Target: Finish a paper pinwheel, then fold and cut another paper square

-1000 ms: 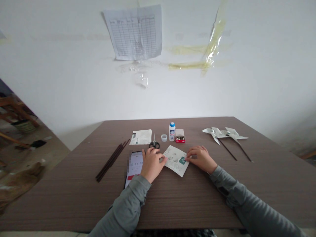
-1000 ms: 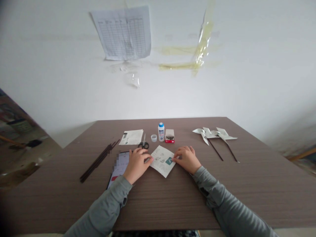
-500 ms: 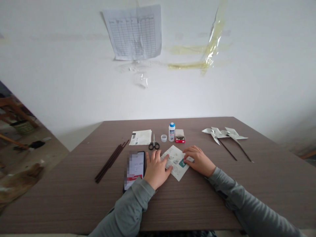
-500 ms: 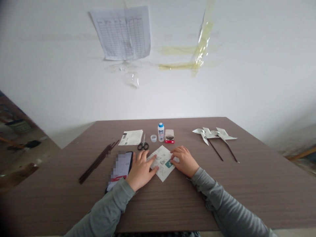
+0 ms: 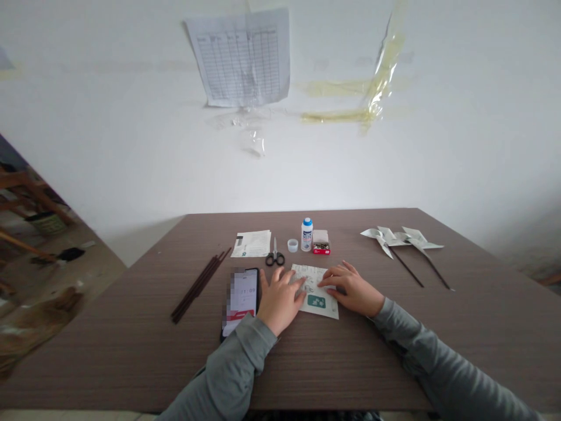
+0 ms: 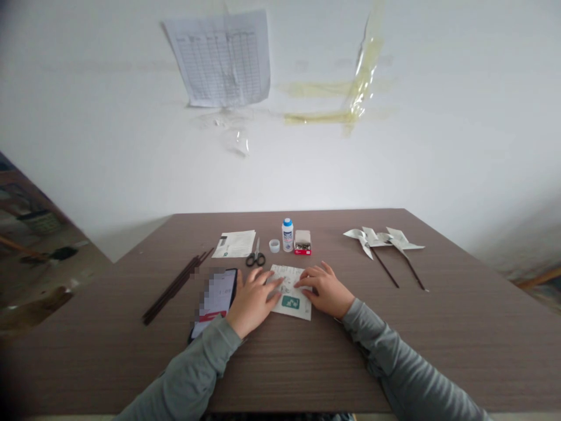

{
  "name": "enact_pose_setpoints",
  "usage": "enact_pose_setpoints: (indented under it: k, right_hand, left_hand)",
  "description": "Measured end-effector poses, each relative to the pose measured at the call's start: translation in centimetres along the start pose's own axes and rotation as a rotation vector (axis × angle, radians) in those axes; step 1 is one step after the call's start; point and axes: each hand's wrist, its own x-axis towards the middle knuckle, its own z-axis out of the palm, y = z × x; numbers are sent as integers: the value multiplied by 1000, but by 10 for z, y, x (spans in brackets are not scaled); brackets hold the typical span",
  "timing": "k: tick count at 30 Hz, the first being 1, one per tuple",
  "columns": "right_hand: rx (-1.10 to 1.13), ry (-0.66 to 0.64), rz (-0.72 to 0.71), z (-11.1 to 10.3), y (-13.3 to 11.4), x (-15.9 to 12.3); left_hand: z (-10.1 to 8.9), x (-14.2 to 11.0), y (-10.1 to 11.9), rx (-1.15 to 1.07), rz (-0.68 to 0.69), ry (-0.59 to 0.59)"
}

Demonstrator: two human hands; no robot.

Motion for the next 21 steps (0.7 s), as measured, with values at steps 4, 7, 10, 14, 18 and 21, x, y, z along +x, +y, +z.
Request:
enact_pose_setpoints:
  k: [4,7,10,14,18,21]
  right_hand:
    - [0,41,-14,4,4,0]
    - [5,32,16,3,6,-1]
    - [17,3,66,0,5,-1]
    - [16,8,80,-1,6,-1]
    - [-13,35,63,0,10,-1]
    - [-12,28,67,0,14,-2]
  left_hand:
    - [-5,0,3,-26,2,-67]
    - [-8,0,4,-37,9,-65]
    - [-9,0,5,-43,14,-43]
    - [-7,4,0,-60,26,-44]
    - [-9,6,-6,-85,67,-122]
    - [-13,5,-8,-105,101,-165]
